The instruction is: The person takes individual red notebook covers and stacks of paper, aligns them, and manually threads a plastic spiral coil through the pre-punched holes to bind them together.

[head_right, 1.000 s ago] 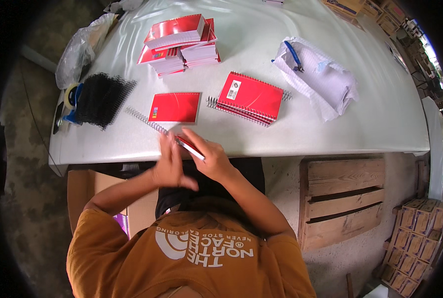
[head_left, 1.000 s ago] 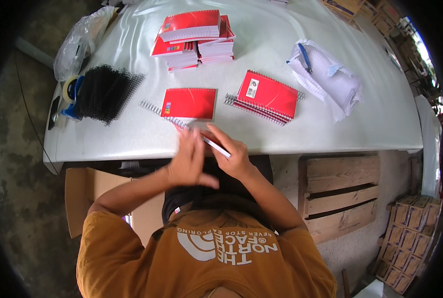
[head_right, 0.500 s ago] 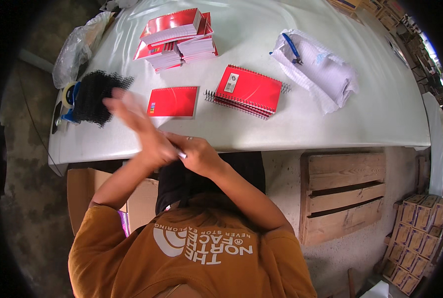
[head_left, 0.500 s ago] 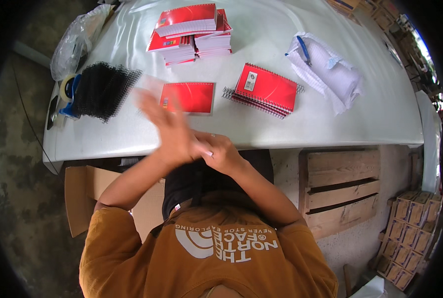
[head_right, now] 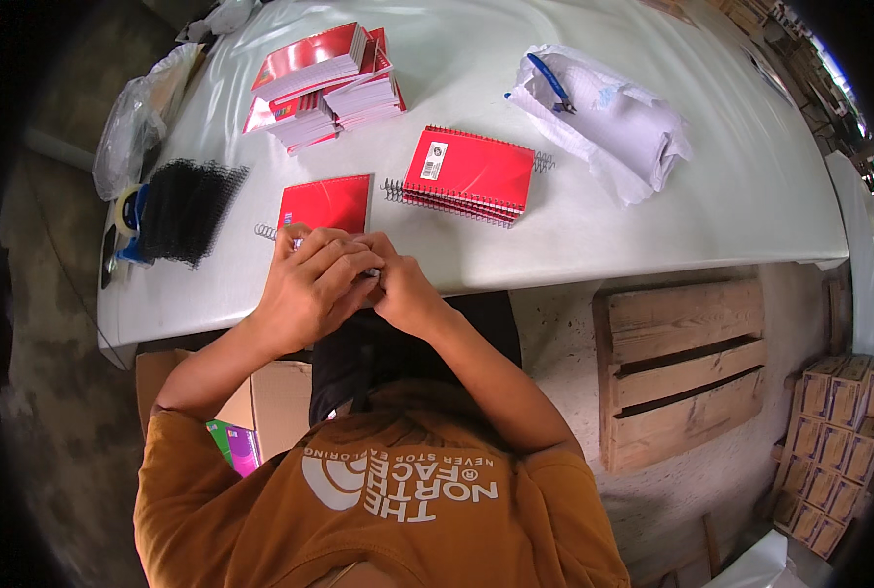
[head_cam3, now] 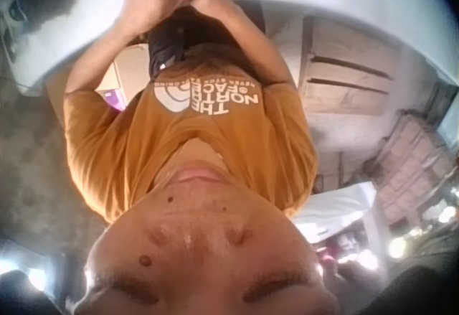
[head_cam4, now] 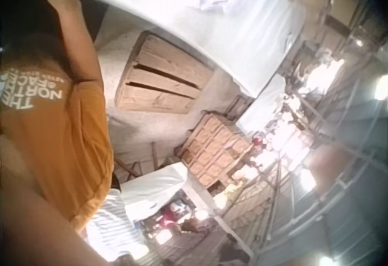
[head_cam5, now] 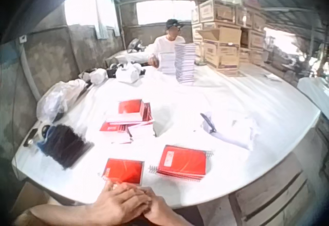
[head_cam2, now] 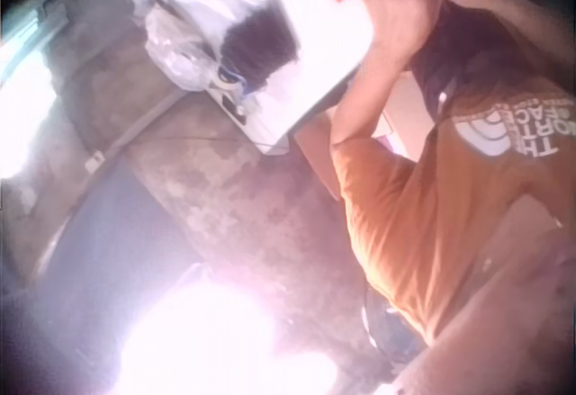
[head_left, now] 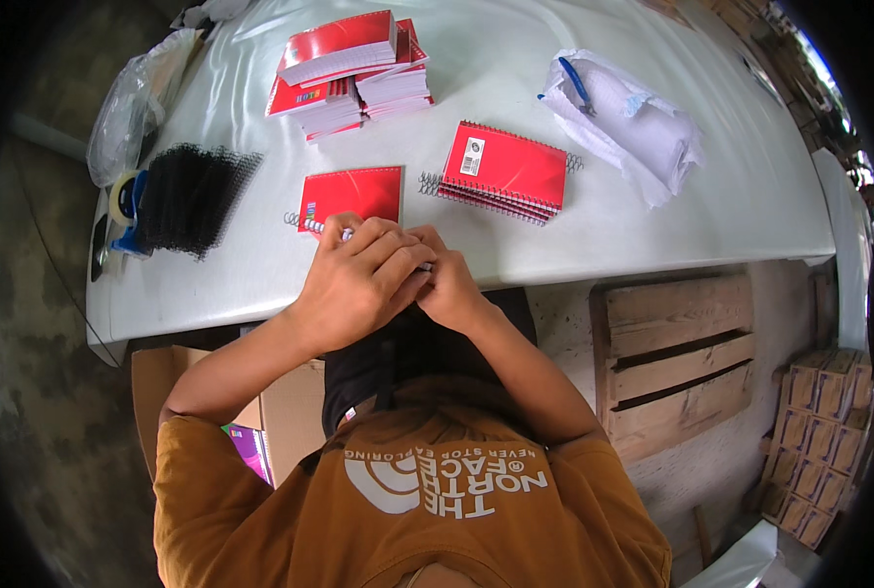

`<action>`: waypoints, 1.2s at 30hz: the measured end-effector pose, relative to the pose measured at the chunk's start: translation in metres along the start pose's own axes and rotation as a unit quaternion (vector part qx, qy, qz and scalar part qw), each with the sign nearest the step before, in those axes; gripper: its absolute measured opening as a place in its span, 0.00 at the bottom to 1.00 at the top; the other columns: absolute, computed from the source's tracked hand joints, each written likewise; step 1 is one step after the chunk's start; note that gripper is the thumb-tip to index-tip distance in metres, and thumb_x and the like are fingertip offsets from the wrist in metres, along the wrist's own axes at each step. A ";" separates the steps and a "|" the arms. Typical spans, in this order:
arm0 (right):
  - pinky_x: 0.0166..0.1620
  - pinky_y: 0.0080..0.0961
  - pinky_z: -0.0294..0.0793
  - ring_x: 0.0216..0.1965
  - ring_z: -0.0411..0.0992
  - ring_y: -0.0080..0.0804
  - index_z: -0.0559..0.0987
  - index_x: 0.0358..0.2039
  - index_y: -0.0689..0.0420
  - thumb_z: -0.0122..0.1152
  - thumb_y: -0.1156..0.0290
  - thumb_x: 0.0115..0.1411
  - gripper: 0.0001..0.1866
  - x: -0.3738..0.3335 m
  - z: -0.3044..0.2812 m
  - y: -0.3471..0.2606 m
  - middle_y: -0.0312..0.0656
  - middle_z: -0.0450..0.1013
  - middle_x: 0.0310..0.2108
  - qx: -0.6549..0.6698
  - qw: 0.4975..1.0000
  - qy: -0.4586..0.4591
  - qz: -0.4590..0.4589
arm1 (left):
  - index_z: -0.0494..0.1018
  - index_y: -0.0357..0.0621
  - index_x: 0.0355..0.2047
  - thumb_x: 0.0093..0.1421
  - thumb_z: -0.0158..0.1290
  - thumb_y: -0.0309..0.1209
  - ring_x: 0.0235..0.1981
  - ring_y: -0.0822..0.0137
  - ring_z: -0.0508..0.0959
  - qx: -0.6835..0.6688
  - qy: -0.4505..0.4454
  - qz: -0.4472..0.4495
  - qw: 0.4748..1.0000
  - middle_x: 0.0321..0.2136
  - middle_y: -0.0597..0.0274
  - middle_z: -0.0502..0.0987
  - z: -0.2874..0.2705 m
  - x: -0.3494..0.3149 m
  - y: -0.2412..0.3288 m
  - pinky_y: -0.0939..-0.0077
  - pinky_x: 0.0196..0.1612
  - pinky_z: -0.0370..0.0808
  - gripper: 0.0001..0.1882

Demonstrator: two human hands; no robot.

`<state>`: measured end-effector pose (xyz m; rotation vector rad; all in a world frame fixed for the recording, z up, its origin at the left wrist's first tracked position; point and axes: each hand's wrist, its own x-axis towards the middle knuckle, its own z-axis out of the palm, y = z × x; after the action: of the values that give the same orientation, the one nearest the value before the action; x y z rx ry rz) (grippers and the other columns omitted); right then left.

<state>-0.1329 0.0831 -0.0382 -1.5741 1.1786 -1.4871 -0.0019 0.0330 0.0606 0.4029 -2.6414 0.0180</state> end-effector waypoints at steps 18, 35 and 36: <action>0.43 0.28 0.71 0.44 0.72 0.41 0.61 0.53 0.59 0.52 0.83 0.54 0.25 0.015 -0.024 -0.026 0.49 0.67 0.47 0.054 0.985 0.146 -0.071 | 0.76 0.51 0.32 0.43 0.62 0.32 0.42 0.63 0.72 0.011 0.104 -0.053 0.993 0.34 0.68 0.75 0.003 0.040 0.013 0.63 0.45 0.60 0.13; 0.66 0.35 0.29 0.68 0.28 0.42 0.35 0.64 0.65 0.25 0.38 0.63 0.45 0.020 -0.075 0.015 0.55 0.30 0.66 0.152 0.907 0.391 -0.033 | 0.74 0.44 0.44 0.53 0.55 0.29 0.47 0.54 0.72 -0.225 0.130 -0.073 0.963 0.44 0.54 0.74 0.106 0.078 -0.009 0.62 0.51 0.67 0.16; 0.66 0.35 0.34 0.67 0.34 0.42 0.38 0.63 0.66 0.26 0.41 0.64 0.42 0.015 -0.078 0.017 0.56 0.34 0.66 0.096 0.903 0.416 -0.052 | 0.74 0.43 0.44 0.53 0.55 0.28 0.47 0.53 0.71 -0.199 0.133 -0.097 0.966 0.44 0.54 0.74 0.094 0.076 -0.016 0.63 0.52 0.67 0.16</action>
<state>-0.2131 0.0721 -0.0374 -0.8629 1.3253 -2.3822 -0.1035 -0.0115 0.0097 0.4783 -2.2573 -0.4791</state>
